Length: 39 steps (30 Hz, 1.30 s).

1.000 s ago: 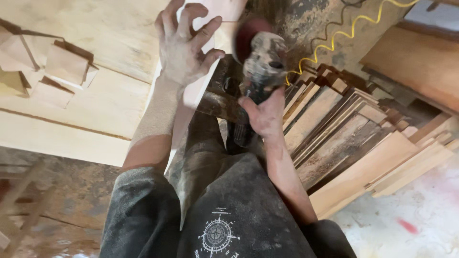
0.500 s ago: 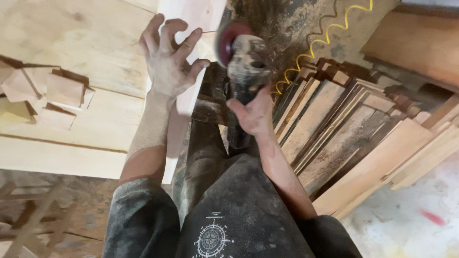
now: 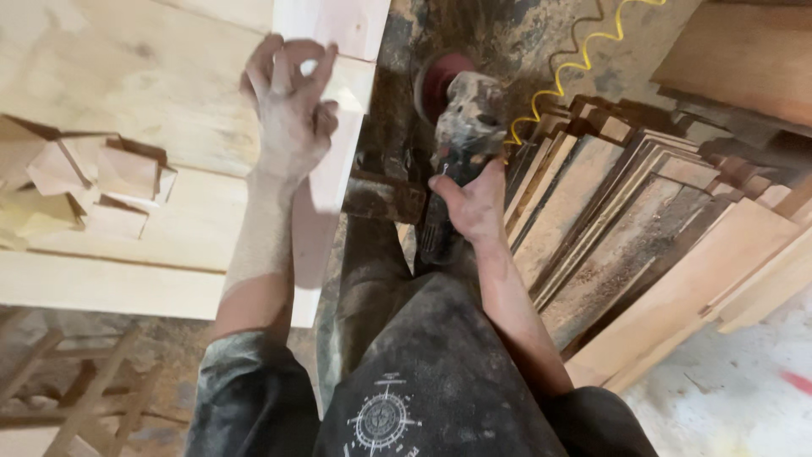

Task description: The person holds small wooden pyramid-shaped blocks by hand and presses their sides and edges against a rotating sanding disc on a power tool. The person picks up blocks one at a time from a surface, sands multiple facets, and returns them to the pile.

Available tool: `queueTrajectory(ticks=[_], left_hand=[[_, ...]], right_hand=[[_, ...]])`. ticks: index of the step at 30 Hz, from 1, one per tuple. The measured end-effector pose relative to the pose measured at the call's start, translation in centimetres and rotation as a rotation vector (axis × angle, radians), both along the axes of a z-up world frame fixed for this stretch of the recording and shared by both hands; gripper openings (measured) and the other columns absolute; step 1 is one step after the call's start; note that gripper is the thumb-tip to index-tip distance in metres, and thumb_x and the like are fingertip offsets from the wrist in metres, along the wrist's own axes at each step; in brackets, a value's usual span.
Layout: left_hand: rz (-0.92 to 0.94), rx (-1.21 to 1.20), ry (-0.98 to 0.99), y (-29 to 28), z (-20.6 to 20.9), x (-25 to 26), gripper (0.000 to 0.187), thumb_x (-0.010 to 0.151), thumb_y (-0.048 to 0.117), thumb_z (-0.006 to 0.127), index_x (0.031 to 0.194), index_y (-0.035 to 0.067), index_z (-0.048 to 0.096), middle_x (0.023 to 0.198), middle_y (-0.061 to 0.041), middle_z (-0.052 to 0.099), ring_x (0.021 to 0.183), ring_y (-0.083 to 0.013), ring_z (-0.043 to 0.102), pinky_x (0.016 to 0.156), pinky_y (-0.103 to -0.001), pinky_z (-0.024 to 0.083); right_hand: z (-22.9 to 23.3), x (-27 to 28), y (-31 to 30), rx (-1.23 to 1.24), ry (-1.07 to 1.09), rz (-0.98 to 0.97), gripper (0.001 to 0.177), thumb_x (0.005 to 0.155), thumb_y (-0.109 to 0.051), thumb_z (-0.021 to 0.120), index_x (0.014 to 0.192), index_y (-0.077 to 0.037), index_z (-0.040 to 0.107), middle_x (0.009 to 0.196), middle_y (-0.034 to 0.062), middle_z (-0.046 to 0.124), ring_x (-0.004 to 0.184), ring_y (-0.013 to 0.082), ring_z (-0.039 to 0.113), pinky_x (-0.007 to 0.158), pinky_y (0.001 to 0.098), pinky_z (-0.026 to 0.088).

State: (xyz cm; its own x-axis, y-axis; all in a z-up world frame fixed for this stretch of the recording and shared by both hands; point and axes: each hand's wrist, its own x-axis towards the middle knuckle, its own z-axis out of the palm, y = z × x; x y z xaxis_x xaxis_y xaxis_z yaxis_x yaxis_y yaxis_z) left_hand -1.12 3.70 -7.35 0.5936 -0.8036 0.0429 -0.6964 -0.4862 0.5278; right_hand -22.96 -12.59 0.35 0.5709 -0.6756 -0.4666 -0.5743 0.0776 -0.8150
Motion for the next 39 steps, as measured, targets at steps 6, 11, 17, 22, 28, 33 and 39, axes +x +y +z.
queueTrajectory(ticks=[6,11,17,22,28,33,39], left_hand=[[0.334,0.024,-0.049,-1.6,1.3,-1.2,0.068,0.084,0.025,0.077,0.146,0.010,0.054,0.134,-0.008,0.060,0.140,-0.0306,0.038,0.115,-0.052,0.029],[0.499,0.155,0.007,-2.9,2.8,-3.8,0.089,0.059,0.050,0.098,0.123,0.003,0.057,0.128,-0.020,0.051,0.123,-0.0398,0.041,0.098,-0.058,0.032],[0.291,0.114,0.081,-2.1,1.9,-2.9,0.074,0.065,0.033,0.101,0.127,0.011,0.066,0.137,-0.013,0.047,0.132,-0.0396,0.036,0.109,-0.055,0.030],[0.176,-0.033,0.181,0.4,2.8,-1.4,0.073,0.056,0.029,0.102,0.123,0.016,0.076,0.132,-0.005,0.050,0.135,-0.0371,0.035,0.113,-0.056,0.028],[0.212,-0.116,0.160,0.7,2.6,-1.3,0.067,0.051,0.037,0.104,0.109,0.018,0.077,0.132,0.000,0.050,0.137,-0.0313,0.037,0.111,-0.057,0.028],[0.208,-0.116,0.128,0.7,2.2,-1.5,0.065,0.049,0.038,0.104,0.104,0.019,0.076,0.132,0.001,0.050,0.136,-0.0318,0.036,0.110,-0.058,0.027],[0.217,-0.091,0.158,0.4,3.0,-1.2,0.064,0.050,0.039,0.105,0.104,0.019,0.077,0.132,-0.001,0.049,0.135,-0.0324,0.035,0.108,-0.058,0.027]], right_hand=[[-0.7,-0.9,-0.3,0.083,-0.028,-0.044,0.050,0.072,-0.003,0.079,0.119,-0.001,0.061,0.109,0.0076,0.066,0.100,0.0212,0.064,0.094,0.0332,0.053],[-0.3,-0.8,-0.4,0.019,-0.003,0.007,0.059,0.073,-0.005,0.079,0.126,0.000,0.056,0.114,0.0087,0.065,0.105,0.0219,0.062,0.100,0.0335,0.051],[0.8,-0.1,-0.7,-0.019,0.032,0.123,0.067,0.076,-0.006,0.079,0.135,0.002,0.048,0.123,0.0121,0.062,0.112,0.0244,0.060,0.103,0.0356,0.048],[1.6,1.0,-0.3,0.076,0.016,0.203,0.062,0.076,-0.005,0.077,0.132,0.001,0.053,0.118,0.0126,0.066,0.107,0.0249,0.064,0.101,0.0346,0.052],[1.5,1.8,1.0,-0.042,-0.045,0.326,0.064,0.075,-0.002,0.079,0.133,0.002,0.053,0.122,0.0144,0.066,0.113,0.0267,0.065,0.105,0.0364,0.050],[1.0,1.5,2.0,0.007,0.026,0.278,0.067,0.076,-0.006,0.079,0.135,0.001,0.048,0.119,0.0122,0.070,0.112,0.0250,0.068,0.104,0.0354,0.051],[0.1,0.3,2.2,-0.104,0.097,0.243,0.073,0.074,-0.008,0.082,0.135,0.003,0.044,0.119,0.0149,0.066,0.110,0.0281,0.065,0.100,0.0380,0.050]])
